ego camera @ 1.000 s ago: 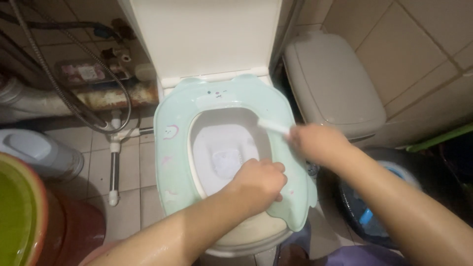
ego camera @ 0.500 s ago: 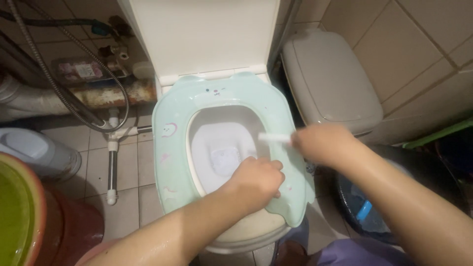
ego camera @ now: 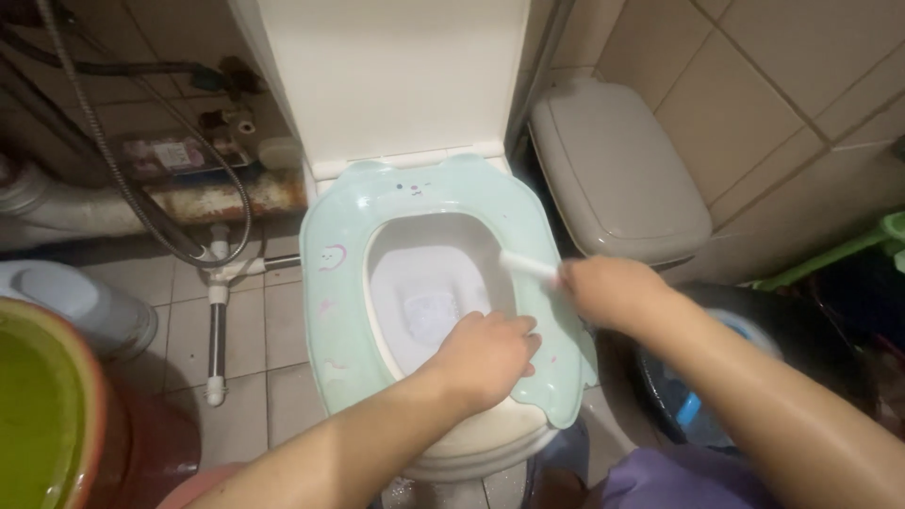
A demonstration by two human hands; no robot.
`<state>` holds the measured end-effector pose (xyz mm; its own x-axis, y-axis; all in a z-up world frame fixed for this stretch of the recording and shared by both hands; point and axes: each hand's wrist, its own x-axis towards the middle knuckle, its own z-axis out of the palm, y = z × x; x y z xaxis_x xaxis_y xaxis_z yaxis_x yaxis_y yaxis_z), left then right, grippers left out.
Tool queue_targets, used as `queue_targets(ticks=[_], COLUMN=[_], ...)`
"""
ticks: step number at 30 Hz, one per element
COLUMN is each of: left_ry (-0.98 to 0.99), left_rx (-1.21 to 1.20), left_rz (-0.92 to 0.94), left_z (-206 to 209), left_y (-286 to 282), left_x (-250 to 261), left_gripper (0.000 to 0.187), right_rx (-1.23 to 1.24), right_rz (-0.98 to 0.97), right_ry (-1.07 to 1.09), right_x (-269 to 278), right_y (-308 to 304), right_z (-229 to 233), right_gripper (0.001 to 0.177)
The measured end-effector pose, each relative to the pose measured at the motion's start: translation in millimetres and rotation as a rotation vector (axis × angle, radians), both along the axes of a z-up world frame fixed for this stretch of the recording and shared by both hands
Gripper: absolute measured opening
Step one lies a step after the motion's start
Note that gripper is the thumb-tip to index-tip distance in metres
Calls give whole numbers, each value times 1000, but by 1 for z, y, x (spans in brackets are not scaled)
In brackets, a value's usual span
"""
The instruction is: Scrubbing and rinsing a child's toilet seat insert in a bathroom.
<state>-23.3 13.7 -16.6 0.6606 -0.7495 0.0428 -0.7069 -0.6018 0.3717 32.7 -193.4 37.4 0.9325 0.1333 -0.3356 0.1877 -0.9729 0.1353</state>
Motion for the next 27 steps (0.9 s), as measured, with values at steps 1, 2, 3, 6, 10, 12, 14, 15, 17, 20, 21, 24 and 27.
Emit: queue_targets(ticks=[1, 2, 3, 6, 10, 12, 14, 15, 17, 20, 21, 24, 27], left_ry=[-1, -55, -112, 116, -75, -196, -142, -87, 2, 143, 194, 238, 264], left_rx=[1, -165, -326, -176, -424, -289, -232, -174, -115, -33, -13, 14, 93], left_rz=[8, -21, -45, 280, 498, 762, 815, 867, 856, 815, 784, 722, 672], left_z=[1, 2, 4, 32, 16, 20, 18, 16, -1, -15, -19, -19, -11], left_y=[5, 10, 16, 42, 114, 149, 164, 173, 184, 198, 201, 209, 210], left_x=[1, 1, 3, 25, 75, 88, 91, 93, 102, 111, 113, 119, 122], left_gripper=[24, 28, 33, 17, 21, 36, 42, 48, 50, 52, 52, 56, 61], right_rx=[1, -46, -92, -71, 325, 543, 614, 684, 699, 744, 770, 803, 703], right_rz=[8, 78, 153, 48, -57, -154, -107, -62, -43, -134, -243, -191, 169], right_ry=[-1, 148, 295, 198, -26, -76, -100, -123, -113, -64, -27, -172, 57], right_x=[-4, -8, -10, -19, 11, 24, 39, 47, 63, 69, 67, 85, 38], right_y=[4, 8, 12, 34, 35, 50, 67, 76, 93, 122, 131, 132, 164], right_z=[7, 15, 22, 44, -3, -19, -55, -73, -114, -119, -110, -161, -123], right_gripper=[30, 32, 34, 36, 33, 32, 31, 30, 29, 28, 29, 29, 30])
